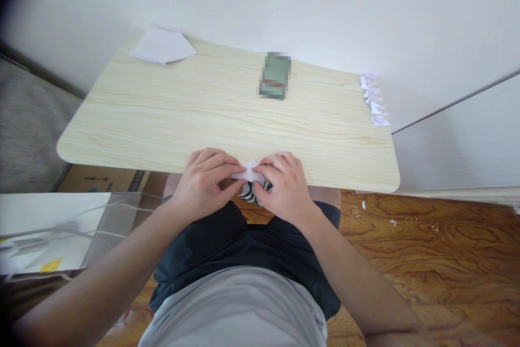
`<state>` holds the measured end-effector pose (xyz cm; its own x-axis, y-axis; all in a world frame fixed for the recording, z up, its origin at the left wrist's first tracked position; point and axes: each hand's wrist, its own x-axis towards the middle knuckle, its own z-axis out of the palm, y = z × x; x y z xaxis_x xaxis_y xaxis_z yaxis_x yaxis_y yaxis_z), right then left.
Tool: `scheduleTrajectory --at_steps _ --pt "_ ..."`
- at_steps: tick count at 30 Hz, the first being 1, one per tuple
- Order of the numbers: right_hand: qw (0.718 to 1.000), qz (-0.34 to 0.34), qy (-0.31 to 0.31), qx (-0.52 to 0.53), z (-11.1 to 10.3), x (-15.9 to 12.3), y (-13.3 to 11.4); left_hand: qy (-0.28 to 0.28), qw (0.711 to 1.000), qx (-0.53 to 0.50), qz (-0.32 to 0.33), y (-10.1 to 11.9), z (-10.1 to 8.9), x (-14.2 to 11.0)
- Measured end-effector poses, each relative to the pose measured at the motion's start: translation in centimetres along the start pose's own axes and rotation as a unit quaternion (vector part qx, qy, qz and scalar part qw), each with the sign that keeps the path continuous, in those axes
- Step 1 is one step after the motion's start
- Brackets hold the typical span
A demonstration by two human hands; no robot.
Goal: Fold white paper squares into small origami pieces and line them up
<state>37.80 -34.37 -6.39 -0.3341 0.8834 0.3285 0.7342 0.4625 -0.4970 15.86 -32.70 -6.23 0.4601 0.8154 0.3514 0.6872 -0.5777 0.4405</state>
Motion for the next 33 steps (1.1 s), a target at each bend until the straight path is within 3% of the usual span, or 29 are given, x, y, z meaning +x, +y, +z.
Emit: scheduleTrajectory --at_steps 11,22,29,33 --pt "0.999 -0.009 -0.043 0.007 -1.4 0.3 0.7 -0.010 1.000 -0.018 -0.007 -0.1 -0.1 0.3" --pt "0.999 -0.010 -0.039 0.013 -1.4 0.2 0.7 -0.011 1.000 -0.020 -0.017 -0.3 0.1 0.5" --pt "0.999 0.038 0.015 -0.008 -0.1 -0.1 -0.1 0.003 0.999 -0.017 -0.037 0.1 0.6 0.6" --pt "0.996 0.072 0.003 -0.050 0.2 0.3 -0.8 0.012 0.998 -0.007 -0.056 0.5 0.9 0.8"
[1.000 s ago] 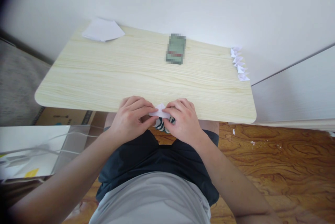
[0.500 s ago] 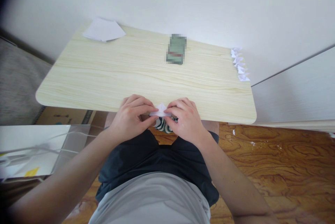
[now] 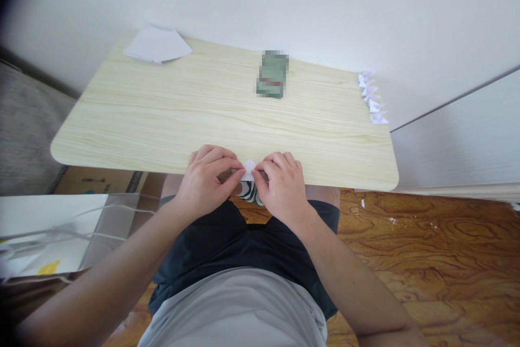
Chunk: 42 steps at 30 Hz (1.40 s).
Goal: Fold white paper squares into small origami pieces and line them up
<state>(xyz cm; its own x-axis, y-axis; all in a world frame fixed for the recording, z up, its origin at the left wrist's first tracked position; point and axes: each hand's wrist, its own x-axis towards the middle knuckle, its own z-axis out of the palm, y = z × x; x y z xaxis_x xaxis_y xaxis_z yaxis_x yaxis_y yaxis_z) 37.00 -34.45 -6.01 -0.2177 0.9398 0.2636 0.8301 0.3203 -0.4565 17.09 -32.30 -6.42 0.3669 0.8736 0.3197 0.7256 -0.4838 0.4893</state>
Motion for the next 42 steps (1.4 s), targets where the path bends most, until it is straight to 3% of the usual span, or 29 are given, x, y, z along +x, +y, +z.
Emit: scheduleTrajectory --at_steps 7,16,26,37,42 --pt "0.998 0.023 -0.022 -0.060 -0.5 0.6 -0.9 0.002 1.000 0.001 -0.018 0.4 0.1 0.3" --pt "0.998 0.026 -0.026 -0.044 -0.5 0.8 -0.5 0.003 0.999 -0.015 -0.031 0.2 0.1 0.3" --pt "0.999 0.008 -0.002 0.042 -0.2 0.0 0.7 0.006 1.000 -0.017 0.002 0.0 0.2 0.2" --pt "0.999 -0.038 0.010 0.018 0.5 -1.9 0.7 0.025 0.998 -0.018 0.063 -1.0 0.6 -1.4" --pt "0.997 -0.053 0.047 0.023 1.3 -2.6 1.1 0.025 0.997 -0.015 0.075 -1.1 0.8 -2.5"
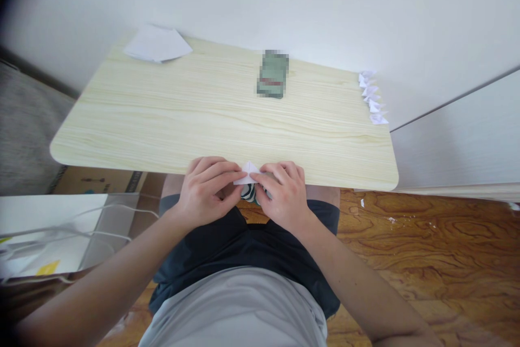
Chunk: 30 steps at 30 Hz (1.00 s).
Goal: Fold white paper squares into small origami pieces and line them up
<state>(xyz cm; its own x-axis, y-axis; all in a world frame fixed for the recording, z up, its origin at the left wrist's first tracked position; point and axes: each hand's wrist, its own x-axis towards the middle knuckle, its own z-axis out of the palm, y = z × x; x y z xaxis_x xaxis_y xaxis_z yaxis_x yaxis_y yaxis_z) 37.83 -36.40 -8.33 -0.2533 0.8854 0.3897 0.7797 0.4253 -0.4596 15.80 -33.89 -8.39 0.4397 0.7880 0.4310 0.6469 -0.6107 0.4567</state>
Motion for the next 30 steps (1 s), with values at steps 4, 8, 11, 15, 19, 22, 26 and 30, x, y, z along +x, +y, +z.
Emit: scheduleTrajectory --at_steps 4,8,11,15,19,22,26,30 --pt "1.000 -0.008 0.017 0.016 0.6 -0.3 0.4 0.008 1.000 -0.005 0.008 -0.1 0.1 -0.2" --pt "0.997 0.009 0.012 0.069 0.0 0.3 0.0 0.021 0.999 -0.036 0.005 0.1 0.1 0.0" --pt "0.987 0.022 -0.012 0.156 -1.1 1.2 -0.4 0.037 0.997 -0.071 -0.016 0.7 -0.2 0.4" --pt "0.966 0.086 -0.051 0.237 -2.1 2.3 -0.1 0.018 0.983 -0.164 -0.085 1.2 -0.5 1.7" --pt "0.930 0.165 -0.066 0.321 -1.9 3.2 0.5 -0.027 0.936 -0.296 -0.191 1.2 -0.5 3.1" --pt "0.900 0.186 -0.068 0.388 -1.7 3.8 0.8 -0.034 0.895 -0.388 -0.219 1.3 -0.7 4.0" --pt "0.863 0.192 -0.078 0.461 -1.9 4.3 1.0 -0.033 0.845 -0.480 -0.233 1.4 -1.1 4.6" --pt "0.840 0.196 -0.074 0.500 -2.0 4.5 1.3 -0.027 0.815 -0.524 -0.243 1.0 -1.2 4.7"
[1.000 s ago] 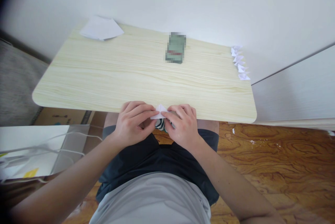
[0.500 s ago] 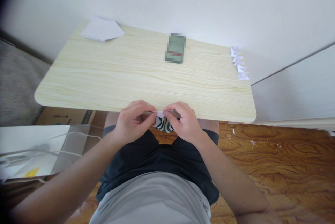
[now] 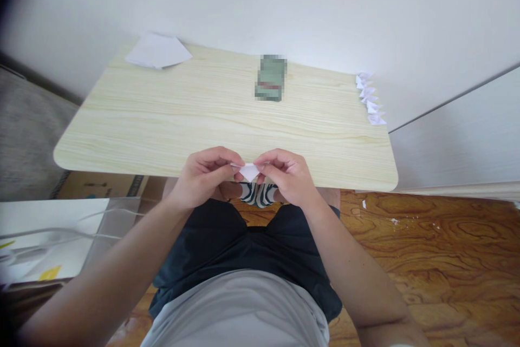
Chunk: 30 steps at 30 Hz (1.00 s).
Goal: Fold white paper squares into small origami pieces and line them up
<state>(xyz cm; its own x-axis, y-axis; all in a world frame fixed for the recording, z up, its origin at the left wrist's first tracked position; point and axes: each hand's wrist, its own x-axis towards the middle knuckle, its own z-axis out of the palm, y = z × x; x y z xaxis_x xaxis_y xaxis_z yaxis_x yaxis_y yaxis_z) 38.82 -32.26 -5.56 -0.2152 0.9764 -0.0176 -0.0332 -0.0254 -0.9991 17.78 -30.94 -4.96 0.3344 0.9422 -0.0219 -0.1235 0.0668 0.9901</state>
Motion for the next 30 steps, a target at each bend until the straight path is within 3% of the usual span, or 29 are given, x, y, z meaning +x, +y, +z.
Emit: scheduleTrajectory --at_steps 9,21,30 --pt "1.000 0.006 0.020 0.002 0.2 0.1 0.0 0.017 1.000 0.010 0.008 -0.4 -0.6 0.2" --pt "0.999 0.009 -0.005 0.045 0.4 0.2 0.4 -0.005 1.000 -0.008 0.004 -0.9 -0.6 -0.4" --pt "0.997 -0.032 0.064 -0.022 1.2 -0.3 0.6 0.035 0.998 0.039 -0.022 -0.5 0.4 -0.3"
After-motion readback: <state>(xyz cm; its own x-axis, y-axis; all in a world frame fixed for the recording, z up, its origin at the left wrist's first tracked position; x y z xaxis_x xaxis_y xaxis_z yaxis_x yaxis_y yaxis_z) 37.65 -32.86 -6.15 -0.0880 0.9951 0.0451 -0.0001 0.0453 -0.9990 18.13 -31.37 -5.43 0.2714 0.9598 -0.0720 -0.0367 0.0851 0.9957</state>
